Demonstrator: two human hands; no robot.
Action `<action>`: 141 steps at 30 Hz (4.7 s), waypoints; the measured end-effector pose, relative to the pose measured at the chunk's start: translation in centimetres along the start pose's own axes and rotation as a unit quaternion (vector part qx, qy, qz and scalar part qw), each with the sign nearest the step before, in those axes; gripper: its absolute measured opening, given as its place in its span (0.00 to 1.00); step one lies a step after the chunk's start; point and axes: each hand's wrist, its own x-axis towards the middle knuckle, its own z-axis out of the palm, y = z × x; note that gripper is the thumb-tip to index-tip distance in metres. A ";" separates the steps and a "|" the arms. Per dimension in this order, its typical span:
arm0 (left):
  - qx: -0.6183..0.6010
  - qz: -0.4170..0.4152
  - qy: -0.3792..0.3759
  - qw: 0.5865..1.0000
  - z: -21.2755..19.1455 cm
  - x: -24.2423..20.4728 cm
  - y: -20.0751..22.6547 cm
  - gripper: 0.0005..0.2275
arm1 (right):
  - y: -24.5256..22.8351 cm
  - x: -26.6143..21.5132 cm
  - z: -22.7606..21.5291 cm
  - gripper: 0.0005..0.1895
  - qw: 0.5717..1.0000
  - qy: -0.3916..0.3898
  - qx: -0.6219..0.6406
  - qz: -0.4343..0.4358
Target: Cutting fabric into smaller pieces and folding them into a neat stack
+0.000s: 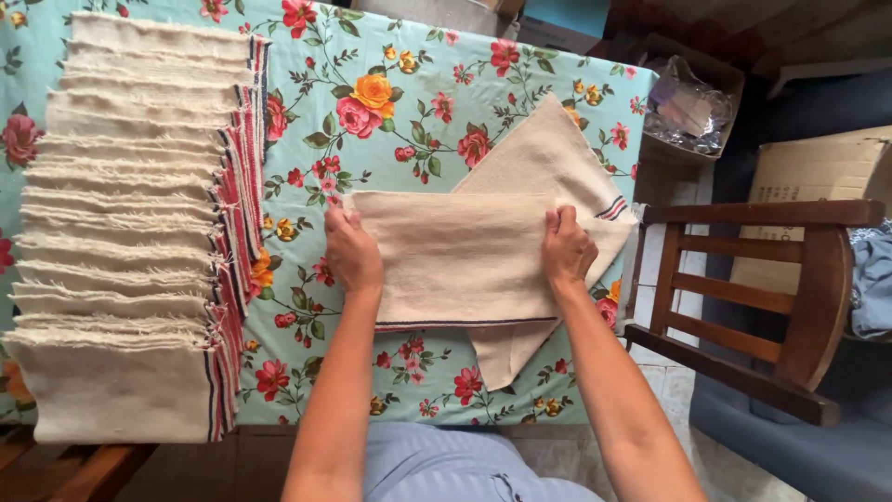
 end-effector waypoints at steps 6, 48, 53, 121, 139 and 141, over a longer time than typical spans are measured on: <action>0.204 0.184 0.186 0.943 2.4 1.5 -3.8 0.06 | 0.2 0.3 0.3 0.19 0.997 0.023 -0.066 -0.044; 0.132 0.318 -0.062 0.937 -4.0 -13.8 -2.8 0.50 | 8.0 -4.4 0.4 0.35 0.852 -0.244 0.418 0.199; 0.165 0.301 -0.070 0.937 -5.3 -13.3 -1.3 0.54 | 3.5 -5.0 -5.4 0.25 0.833 -0.298 0.439 0.157; -0.447 -0.096 -0.281 0.844 -10.9 -6.4 -5.1 0.61 | -14.5 -12.3 -19.4 0.02 0.718 -0.316 0.615 -0.078; -0.585 -0.136 -0.439 0.668 -23.2 -7.9 -4.4 0.19 | -8.3 -15.9 -15.3 0.22 0.489 -0.382 0.773 0.133; -0.566 -0.138 -0.425 0.693 -21.9 -8.2 -6.8 0.14 | -8.9 -17.3 -15.2 0.22 0.500 -0.370 0.775 0.108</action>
